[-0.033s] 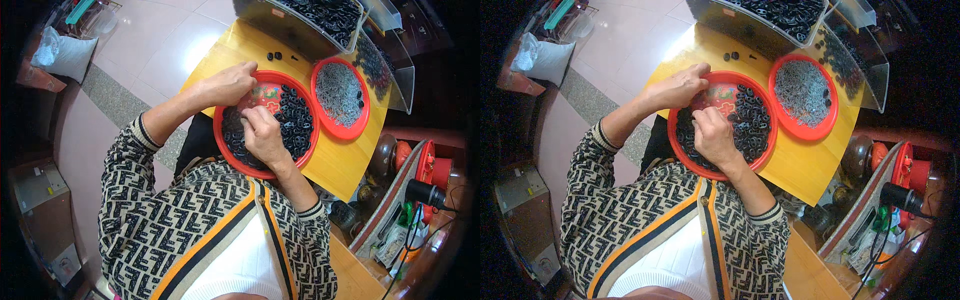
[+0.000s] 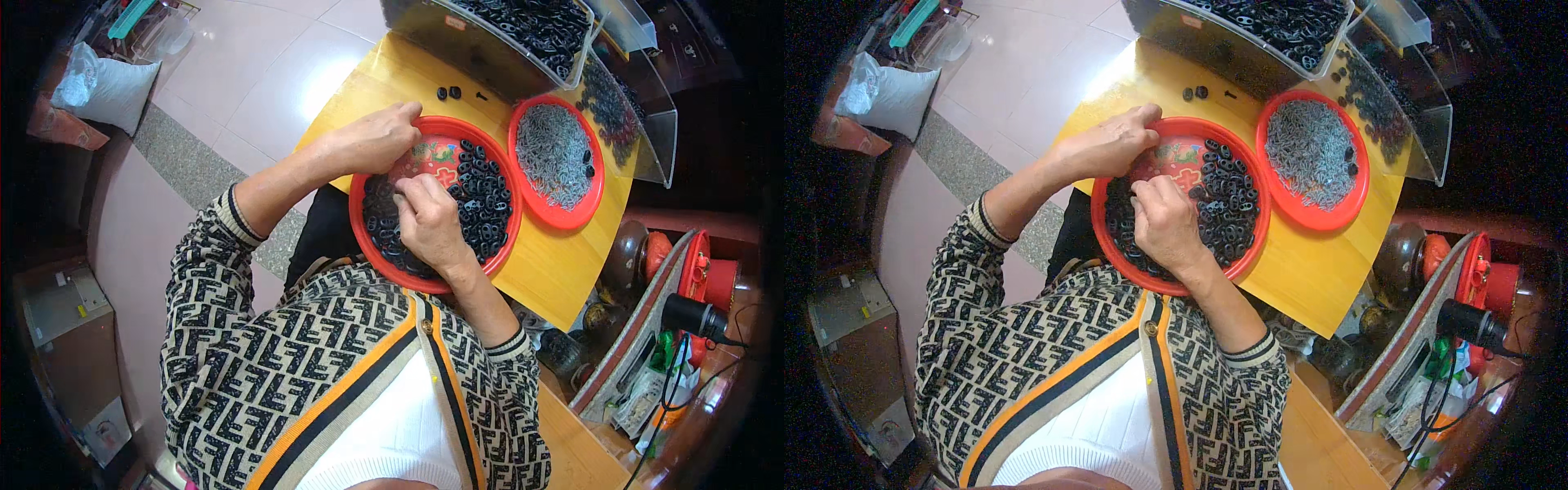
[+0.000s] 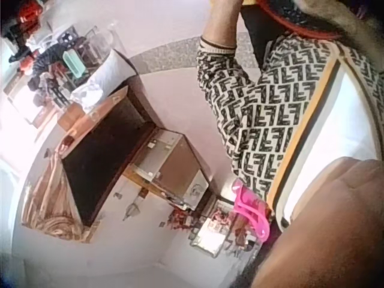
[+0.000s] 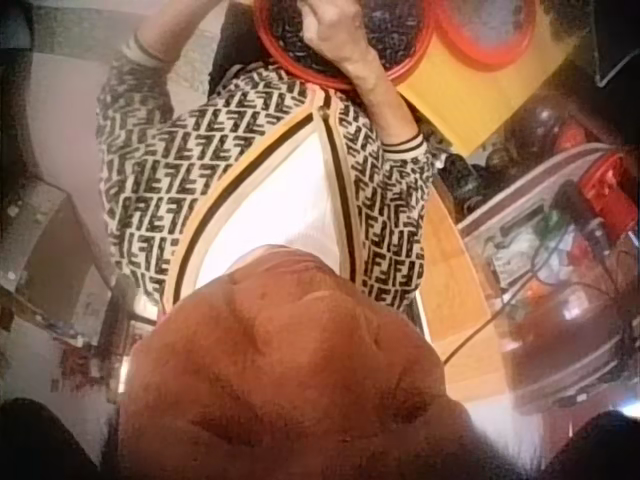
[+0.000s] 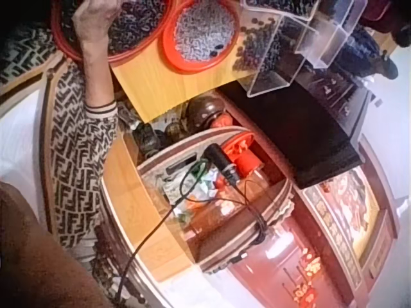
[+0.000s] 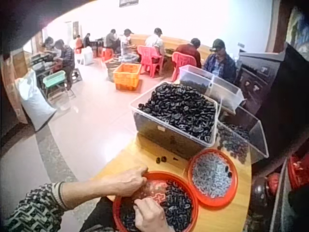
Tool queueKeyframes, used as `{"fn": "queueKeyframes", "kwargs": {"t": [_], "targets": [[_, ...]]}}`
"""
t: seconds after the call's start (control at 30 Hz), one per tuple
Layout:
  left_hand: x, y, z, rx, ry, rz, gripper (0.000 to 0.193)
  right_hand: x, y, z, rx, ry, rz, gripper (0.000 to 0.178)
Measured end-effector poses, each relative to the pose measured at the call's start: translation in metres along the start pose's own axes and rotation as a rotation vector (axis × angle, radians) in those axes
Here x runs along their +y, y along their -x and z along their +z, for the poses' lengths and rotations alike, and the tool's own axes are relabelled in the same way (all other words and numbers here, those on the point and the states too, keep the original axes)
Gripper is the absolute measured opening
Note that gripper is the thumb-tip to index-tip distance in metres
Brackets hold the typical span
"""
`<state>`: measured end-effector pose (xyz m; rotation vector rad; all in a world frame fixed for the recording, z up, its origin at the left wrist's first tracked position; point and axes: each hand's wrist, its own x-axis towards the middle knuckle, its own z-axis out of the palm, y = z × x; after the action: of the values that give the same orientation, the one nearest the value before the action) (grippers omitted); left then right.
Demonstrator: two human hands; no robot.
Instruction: Assembling small black plastic clips and sorting them into trays in a workshop setting.
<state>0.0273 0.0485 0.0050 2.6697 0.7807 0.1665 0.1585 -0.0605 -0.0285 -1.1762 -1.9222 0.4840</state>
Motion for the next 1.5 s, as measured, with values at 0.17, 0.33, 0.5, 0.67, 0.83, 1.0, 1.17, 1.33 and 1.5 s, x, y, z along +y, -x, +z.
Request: {"fn": "queueKeyframes", "kwargs": {"t": [0.17, 0.33, 0.5, 0.67, 0.83, 1.0, 1.17, 1.33, 1.5], "targets": [[-0.007, -0.002, 0.015, 0.129, -0.059, 0.086, 0.015, 0.000, -0.001, 0.000, 0.014, -0.014, 0.001, 0.015], [-0.004, -0.001, 0.022, 0.192, -0.114, 0.057, 0.017, -0.004, -0.003, -0.002, 0.016, -0.078, 0.040, 0.013], [-0.005, 0.000, 0.024, 0.222, -0.125, 0.064, 0.021, -0.004, -0.001, -0.002, 0.057, -0.097, 0.092, 0.012], [-0.004, 0.001, 0.025, 0.258, -0.043, 0.027, 0.021, -0.003, -0.002, -0.002, 0.080, -0.125, 0.119, 0.012], [-0.003, 0.002, 0.022, 0.198, -0.006, -0.021, 0.019, -0.003, -0.004, -0.003, 0.092, -0.126, 0.107, 0.012], [-0.005, 0.003, 0.028, 0.221, -0.036, -0.031, 0.018, -0.003, -0.004, -0.004, 0.092, -0.143, 0.135, 0.012], [-0.009, 0.005, 0.030, 0.285, 0.099, -0.010, 0.017, -0.006, -0.003, -0.009, 0.096, -0.145, 0.146, 0.013], [-0.007, 0.001, 0.033, 0.510, -0.063, 0.102, 0.015, -0.012, 0.003, -0.020, 0.143, -0.210, 0.208, 0.012], [0.007, -0.013, 0.027, 0.435, -0.211, -0.013, 0.014, -0.019, 0.008, -0.029, 0.137, -0.219, 0.244, 0.012]]}}
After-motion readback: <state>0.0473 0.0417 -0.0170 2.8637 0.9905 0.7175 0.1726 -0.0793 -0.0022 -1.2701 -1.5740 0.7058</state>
